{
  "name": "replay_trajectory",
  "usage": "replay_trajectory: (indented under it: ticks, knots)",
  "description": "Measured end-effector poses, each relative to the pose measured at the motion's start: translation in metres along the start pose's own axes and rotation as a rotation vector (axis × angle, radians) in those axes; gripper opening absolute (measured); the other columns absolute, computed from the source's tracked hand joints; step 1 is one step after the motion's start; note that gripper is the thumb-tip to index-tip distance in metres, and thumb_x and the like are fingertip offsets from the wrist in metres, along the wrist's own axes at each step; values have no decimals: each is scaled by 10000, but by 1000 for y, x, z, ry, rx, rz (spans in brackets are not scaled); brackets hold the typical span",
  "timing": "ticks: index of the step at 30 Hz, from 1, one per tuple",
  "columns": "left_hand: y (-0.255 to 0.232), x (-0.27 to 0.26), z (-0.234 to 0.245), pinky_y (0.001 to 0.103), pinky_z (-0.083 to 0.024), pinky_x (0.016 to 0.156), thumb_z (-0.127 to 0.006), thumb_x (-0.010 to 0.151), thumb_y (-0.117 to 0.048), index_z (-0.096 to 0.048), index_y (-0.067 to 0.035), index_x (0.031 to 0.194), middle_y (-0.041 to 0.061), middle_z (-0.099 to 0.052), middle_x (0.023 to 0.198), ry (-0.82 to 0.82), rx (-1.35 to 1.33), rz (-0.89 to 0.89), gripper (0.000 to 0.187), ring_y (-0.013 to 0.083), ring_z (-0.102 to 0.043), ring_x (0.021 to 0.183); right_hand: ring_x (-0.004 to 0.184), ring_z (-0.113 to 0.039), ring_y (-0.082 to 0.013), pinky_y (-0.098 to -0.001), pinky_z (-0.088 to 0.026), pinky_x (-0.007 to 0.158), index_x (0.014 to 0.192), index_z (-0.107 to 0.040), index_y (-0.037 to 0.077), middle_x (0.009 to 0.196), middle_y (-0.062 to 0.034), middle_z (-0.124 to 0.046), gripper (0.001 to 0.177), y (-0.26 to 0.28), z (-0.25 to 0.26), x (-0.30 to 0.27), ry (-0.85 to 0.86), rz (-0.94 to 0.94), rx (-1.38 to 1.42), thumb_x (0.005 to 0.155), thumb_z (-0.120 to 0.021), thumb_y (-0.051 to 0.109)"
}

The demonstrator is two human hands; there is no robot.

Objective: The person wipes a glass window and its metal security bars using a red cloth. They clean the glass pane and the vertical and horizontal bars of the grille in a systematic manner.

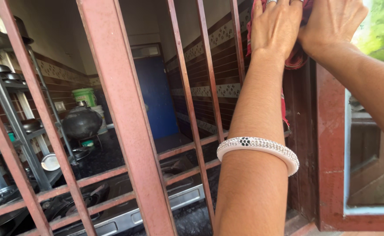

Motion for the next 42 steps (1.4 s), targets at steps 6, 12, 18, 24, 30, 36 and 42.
replay_trajectory:
  ticks: [6, 12, 18, 24, 30, 36, 42]
  knots:
    - [2, 6, -9, 434, -484, 1124, -628, 859, -81, -697, -143, 1087, 15, -741, 1071, -84, -20, 17, 246, 158, -711, 1064, 854, -647, -445, -559, -446, 561, 959, -715, 35, 914, -233, -682, 351, -10, -31, 7, 165, -132, -63, 740, -816, 291]
    - [6, 16, -17, 382, -521, 1037, -613, 895, -80, -728, -146, 988, 31, -771, 971, -42, -85, 12, 162, 181, -735, 1006, 823, -631, -454, -610, -402, 613, 922, -748, 130, 893, -197, -690, 275, -14, -38, 8, 231, -134, -58, 762, -806, 346]
    - [7, 20, -17, 393, -507, 1066, -588, 867, -66, -725, -158, 989, 24, -776, 931, -15, -94, 20, 205, 165, -745, 964, 774, -627, -441, -618, -393, 616, 903, -751, 152, 848, -183, -685, 290, -9, -24, 12, 178, -75, -32, 741, -792, 389]
    - [6, 22, -15, 374, -528, 1041, -592, 906, -81, -721, -158, 1016, 36, -769, 997, 64, -89, 33, 187, 197, -733, 1034, 759, -645, -459, -631, -416, 624, 952, -741, 124, 826, -195, -687, 392, -6, -15, 16, 250, -142, 41, 814, -801, 486]
    - [3, 26, -15, 403, -507, 1101, -613, 851, -73, -716, -158, 1027, 29, -767, 1019, 42, -77, 55, 222, 170, -746, 1029, 696, -670, -347, -555, -439, 605, 920, -777, 107, 786, -148, -713, 412, -3, -2, 17, 103, -13, 145, 830, -795, 509]
    - [2, 30, -11, 425, -508, 1091, -570, 908, -86, -709, -157, 1056, 31, -761, 1061, 132, -114, 79, 215, 192, -742, 1045, 777, -686, -344, -513, -470, 711, 977, -763, 30, 872, -192, -726, 479, -6, 5, 20, 111, 8, 329, 828, -824, 482]
    - [5, 34, -16, 470, -499, 1067, -536, 905, -103, -675, -147, 1114, 49, -732, 1152, 80, -126, 56, 255, 215, -708, 1111, 813, -681, -373, -557, -461, 716, 974, -758, 67, 874, -191, -722, 531, -11, -4, 24, 79, 0, 186, 763, -864, 543]
Point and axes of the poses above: each hand's wrist, its own x-axis towards the middle knuckle, its own z-axis out of the back of the hand, y = z × x, the point moved 2 cm from there along x, towards the middle knuckle
